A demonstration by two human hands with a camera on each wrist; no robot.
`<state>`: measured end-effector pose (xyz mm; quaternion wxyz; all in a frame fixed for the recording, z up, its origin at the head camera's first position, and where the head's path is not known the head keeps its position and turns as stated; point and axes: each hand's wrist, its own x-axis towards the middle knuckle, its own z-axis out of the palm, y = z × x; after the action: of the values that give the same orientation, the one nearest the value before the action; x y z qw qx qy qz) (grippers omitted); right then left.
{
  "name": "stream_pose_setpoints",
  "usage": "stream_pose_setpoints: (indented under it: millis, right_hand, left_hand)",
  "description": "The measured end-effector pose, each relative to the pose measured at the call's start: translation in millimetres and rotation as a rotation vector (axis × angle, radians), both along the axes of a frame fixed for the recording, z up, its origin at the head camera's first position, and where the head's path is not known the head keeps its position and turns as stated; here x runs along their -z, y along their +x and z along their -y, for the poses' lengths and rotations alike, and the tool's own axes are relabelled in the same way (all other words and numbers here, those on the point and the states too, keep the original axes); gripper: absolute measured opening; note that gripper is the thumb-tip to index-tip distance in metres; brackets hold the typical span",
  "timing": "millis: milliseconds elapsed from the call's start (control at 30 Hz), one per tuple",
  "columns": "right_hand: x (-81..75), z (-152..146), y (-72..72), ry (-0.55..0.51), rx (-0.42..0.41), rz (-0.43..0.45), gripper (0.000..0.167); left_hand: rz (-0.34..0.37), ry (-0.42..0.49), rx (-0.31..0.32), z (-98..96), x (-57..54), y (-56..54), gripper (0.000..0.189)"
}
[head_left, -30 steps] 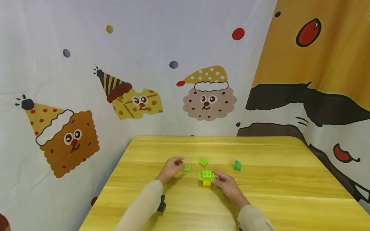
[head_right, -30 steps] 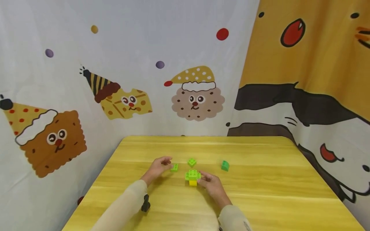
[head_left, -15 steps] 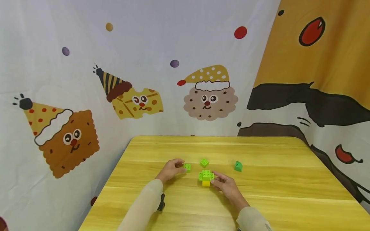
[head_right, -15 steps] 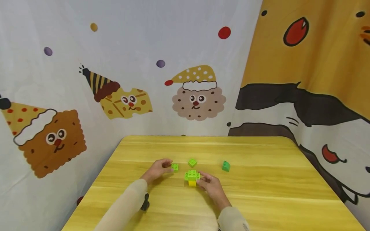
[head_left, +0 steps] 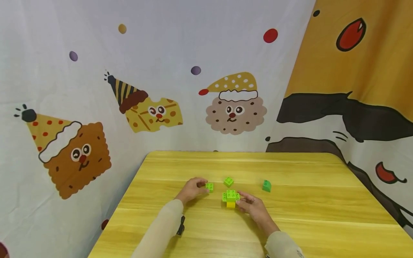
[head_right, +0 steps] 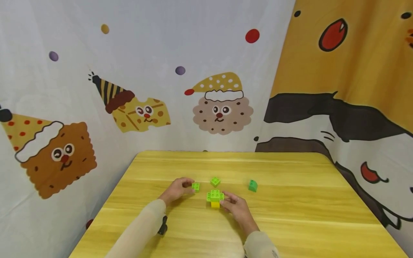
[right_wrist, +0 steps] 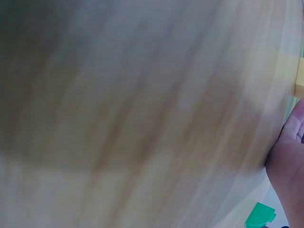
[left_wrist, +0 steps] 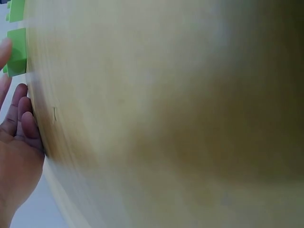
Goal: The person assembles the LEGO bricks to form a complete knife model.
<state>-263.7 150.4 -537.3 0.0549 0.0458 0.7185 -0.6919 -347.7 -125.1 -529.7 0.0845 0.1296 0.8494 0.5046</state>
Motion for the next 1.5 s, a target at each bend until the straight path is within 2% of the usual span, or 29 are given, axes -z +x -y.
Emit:
stream_pose_setpoints:
  millis: [333, 767, 967, 1200, 1367, 1500]
  right_hand:
    - [-1.3, 0.1, 1.5, 0.005, -0.001, -0.004, 0.047]
    - [-0.7, -0.8, 1.4, 0.000, -0.010, -0.012, 0.048]
    - [-0.5, 0.2, 2.5, 0.008, -0.003, -0.012, 0.047]
    - [1.7, 0.6, 1.4, 0.020, -0.007, -0.012, 0.048]
    - [1.3, 0.6, 2.5, 0.024, -0.018, -0.019, 0.050]
    - [-0.1, 1.1, 3.1, 0.026, -0.012, -0.022, 0.050]
  left_hand:
    - [-0.028, -0.045, -0.002, -1.4, -1.8, 0.7, 0.030]
    - [-0.030, -0.056, -0.015, 1.1, -5.0, -1.9, 0.027]
    - [0.000, -0.005, -0.024, 1.2, -10.6, 0.0, 0.032]
    - [-0.011, 0.071, -0.020, -0.5, -18.6, 0.8, 0.031]
    - [-0.013, 0.076, -0.037, -3.9, -24.4, 0.4, 0.040]
    - [-0.025, 0.074, -0.045, -7.7, -30.9, 0.5, 0.039]
